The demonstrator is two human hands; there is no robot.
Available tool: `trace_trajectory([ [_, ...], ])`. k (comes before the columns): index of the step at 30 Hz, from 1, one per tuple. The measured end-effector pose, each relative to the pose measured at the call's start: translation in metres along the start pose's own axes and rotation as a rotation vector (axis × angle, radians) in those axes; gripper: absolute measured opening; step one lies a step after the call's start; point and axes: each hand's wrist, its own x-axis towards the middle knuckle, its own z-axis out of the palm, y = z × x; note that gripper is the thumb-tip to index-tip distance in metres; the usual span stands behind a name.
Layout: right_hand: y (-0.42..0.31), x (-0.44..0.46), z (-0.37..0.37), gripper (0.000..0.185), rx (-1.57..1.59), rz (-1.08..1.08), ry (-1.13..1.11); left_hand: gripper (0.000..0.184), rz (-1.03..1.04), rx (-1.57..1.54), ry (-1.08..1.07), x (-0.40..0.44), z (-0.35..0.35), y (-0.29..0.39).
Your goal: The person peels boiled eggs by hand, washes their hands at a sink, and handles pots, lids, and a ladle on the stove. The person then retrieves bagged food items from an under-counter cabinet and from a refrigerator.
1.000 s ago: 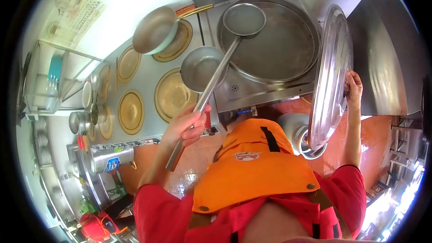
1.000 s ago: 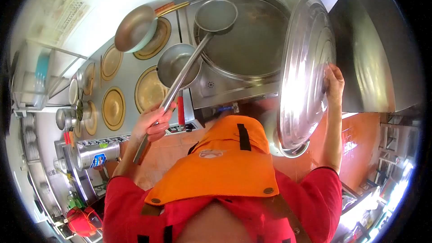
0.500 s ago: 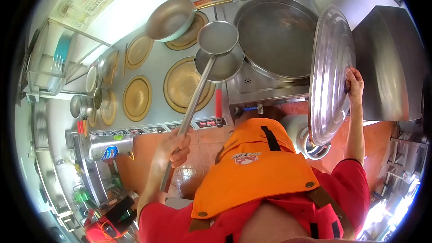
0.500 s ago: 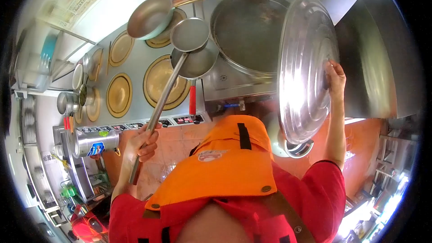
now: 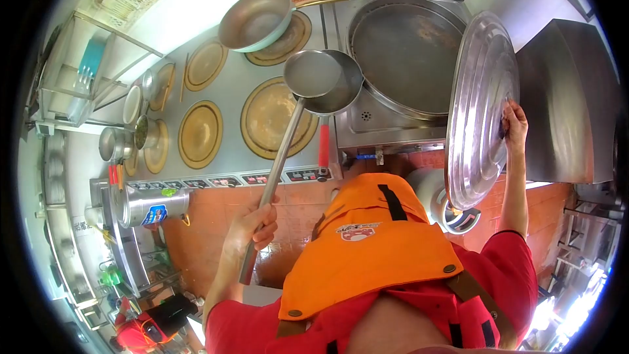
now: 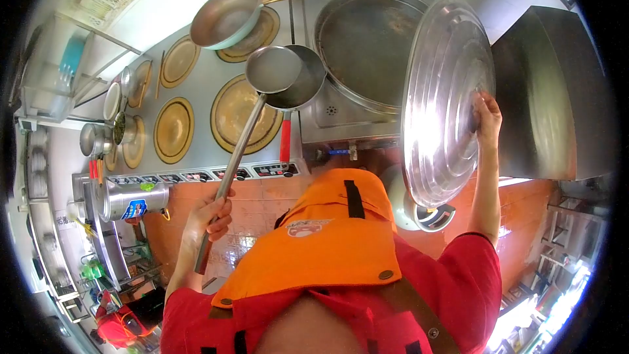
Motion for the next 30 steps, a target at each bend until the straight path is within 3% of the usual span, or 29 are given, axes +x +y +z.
trace_trajectory([
  [20,0.000,-0.007,-0.018,0.014,-0.024,-0.007,0.050,0.028,0.004,0.108,0.112,0.002,0.013,-0.002],
  [30,-0.003,-0.007,-0.016,0.013,-0.029,0.007,0.079,0.031,0.055,0.349,0.177,0.012,0.008,-0.008],
])
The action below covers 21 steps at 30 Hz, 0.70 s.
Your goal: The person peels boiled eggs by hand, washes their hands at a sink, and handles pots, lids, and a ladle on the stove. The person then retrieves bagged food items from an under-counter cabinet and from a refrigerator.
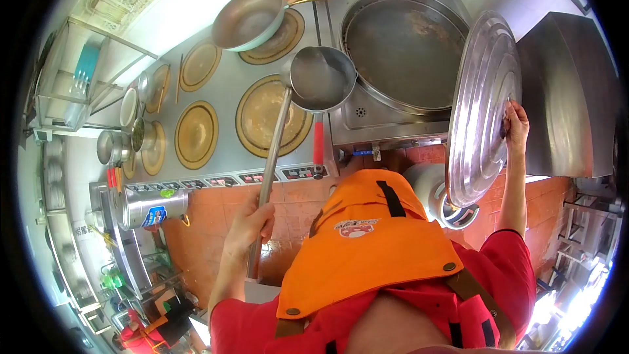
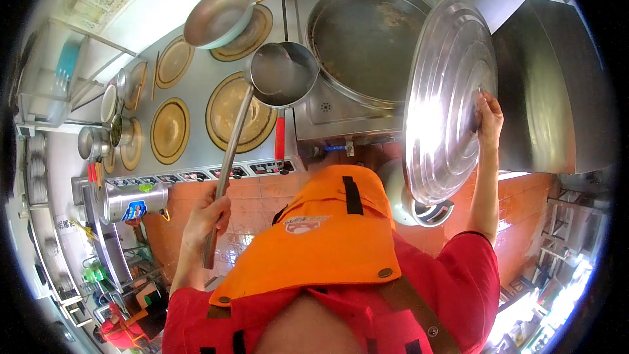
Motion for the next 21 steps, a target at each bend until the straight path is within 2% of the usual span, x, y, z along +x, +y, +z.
trace_trajectory([
  [2,0.000,0.001,-0.001,0.014,-0.013,-0.001,0.003,0.038,0.024,0.065,0.029,0.003,-0.001,-0.002],
  [14,-0.001,0.008,0.006,0.012,-0.021,-0.004,-0.013,0.041,0.118,0.641,0.199,-0.002,-0.005,-0.009],
  [17,-0.005,0.006,0.011,0.011,-0.004,0.002,-0.013,0.044,0.336,0.809,0.238,0.001,-0.013,-0.022],
  [21,-0.005,0.007,0.013,0.011,0.009,-0.002,-0.018,0.044,0.385,0.856,0.289,-0.007,0.000,-0.011],
])
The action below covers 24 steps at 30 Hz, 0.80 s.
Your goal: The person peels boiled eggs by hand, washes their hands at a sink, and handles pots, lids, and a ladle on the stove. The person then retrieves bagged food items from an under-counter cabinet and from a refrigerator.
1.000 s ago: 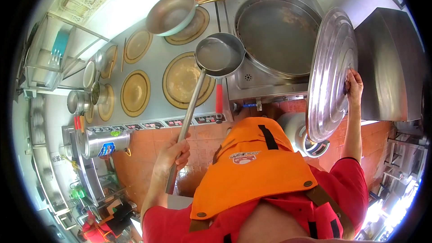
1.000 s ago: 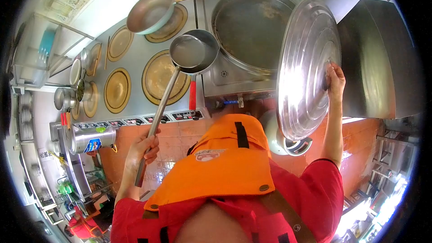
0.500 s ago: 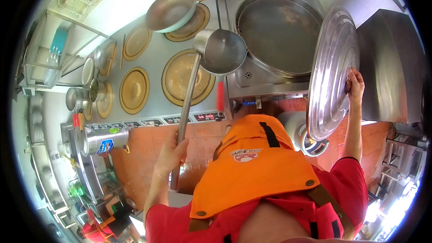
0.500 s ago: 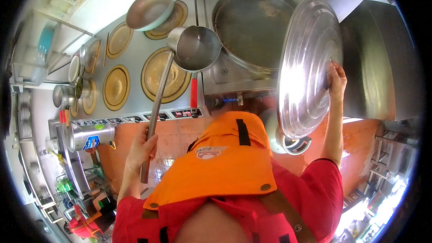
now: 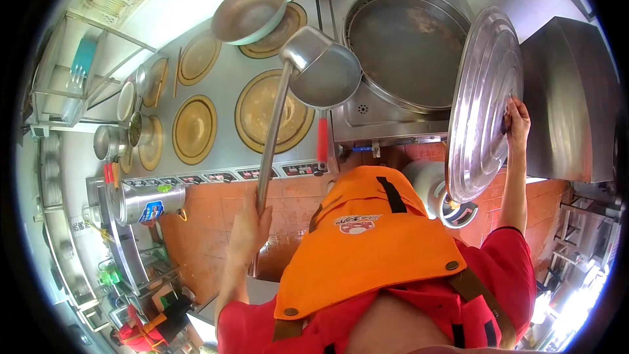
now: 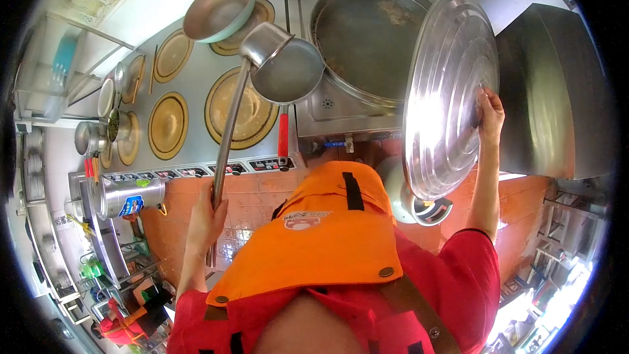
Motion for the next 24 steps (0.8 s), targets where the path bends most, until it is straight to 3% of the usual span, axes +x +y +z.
trace_trajectory([
  [8,0.005,0.006,-0.006,0.012,-0.012,-0.007,0.019,0.038,0.076,-0.101,-0.006,0.012,0.006,0.001],
  [11,0.000,0.002,-0.008,0.013,-0.022,0.005,0.014,0.031,-0.221,-0.784,-0.331,0.032,0.007,0.013],
  [14,-0.007,-0.006,-0.008,0.015,-0.016,0.015,0.057,0.028,-0.292,-1.137,-0.431,0.060,0.023,0.048],
  [19,-0.021,-0.005,-0.014,0.017,-0.059,0.040,0.098,0.035,-0.165,-1.502,-0.768,0.125,0.075,0.076],
  [24,-0.028,0.004,-0.006,0.025,-0.190,0.094,0.090,0.030,-0.145,-1.492,-0.803,0.190,0.108,0.130],
])
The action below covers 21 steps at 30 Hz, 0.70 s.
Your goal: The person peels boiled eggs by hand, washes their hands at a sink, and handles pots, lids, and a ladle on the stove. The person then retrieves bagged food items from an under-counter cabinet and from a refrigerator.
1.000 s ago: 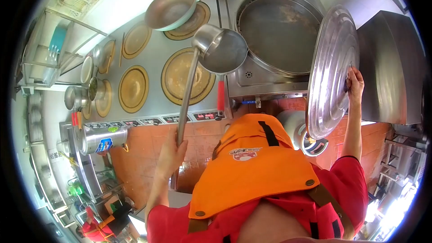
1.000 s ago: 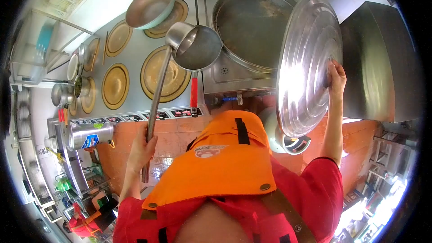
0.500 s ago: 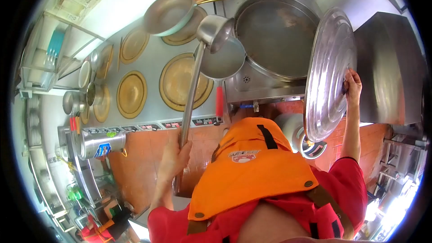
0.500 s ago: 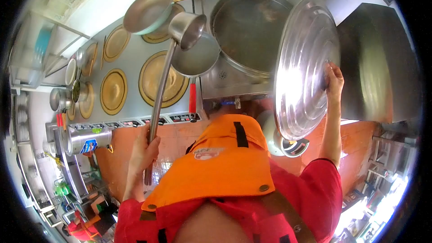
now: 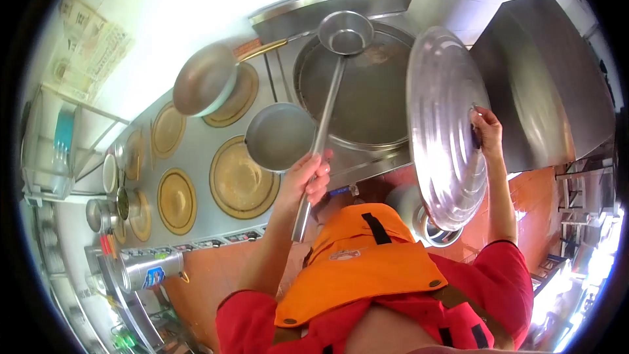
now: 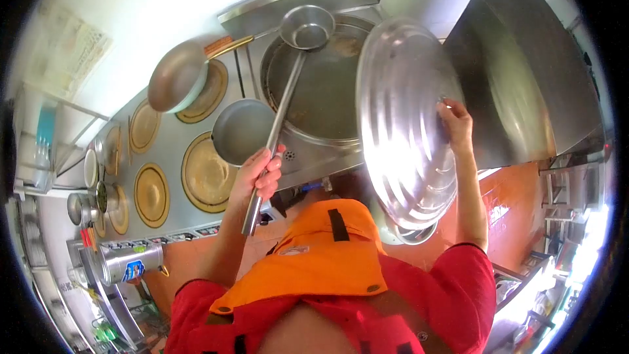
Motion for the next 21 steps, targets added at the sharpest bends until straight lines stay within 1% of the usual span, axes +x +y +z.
trace_trajectory([
  [3,0.009,0.017,0.013,0.037,-0.235,-0.001,-0.006,0.024,0.051,0.042,-0.017,0.013,0.005,0.017],
  [4,0.011,0.025,0.019,0.038,-0.260,0.003,-0.062,0.024,0.072,0.098,-0.001,0.010,0.007,0.023],
  [6,0.023,0.042,0.041,0.037,-0.350,-0.022,-0.072,0.023,0.113,0.215,0.041,0.000,0.015,0.034],
  [7,0.036,0.058,0.050,0.037,-0.385,-0.046,-0.114,0.027,0.138,0.283,0.083,-0.004,0.018,0.034],
  [9,0.073,0.097,0.073,0.036,-0.452,-0.105,-0.204,0.027,0.133,0.319,0.136,-0.012,0.024,0.036],
  [12,0.111,0.140,0.127,0.035,-0.519,-0.309,-0.250,0.029,0.115,0.321,0.189,-0.017,0.031,0.036],
  [15,0.095,0.164,0.187,0.031,-0.614,-0.387,-0.315,0.031,0.114,0.257,0.198,-0.013,0.037,0.026],
  [18,0.093,0.180,0.245,0.031,-0.596,-0.389,-0.358,0.032,0.109,0.274,0.189,-0.005,0.039,0.018],
  [19,0.093,0.181,0.263,0.031,-0.618,-0.415,-0.369,0.033,0.087,0.244,0.218,-0.002,0.047,0.017],
  [21,0.093,0.178,0.292,0.033,-0.668,-0.465,-0.382,0.033,0.084,0.278,0.214,0.004,0.048,0.012],
])
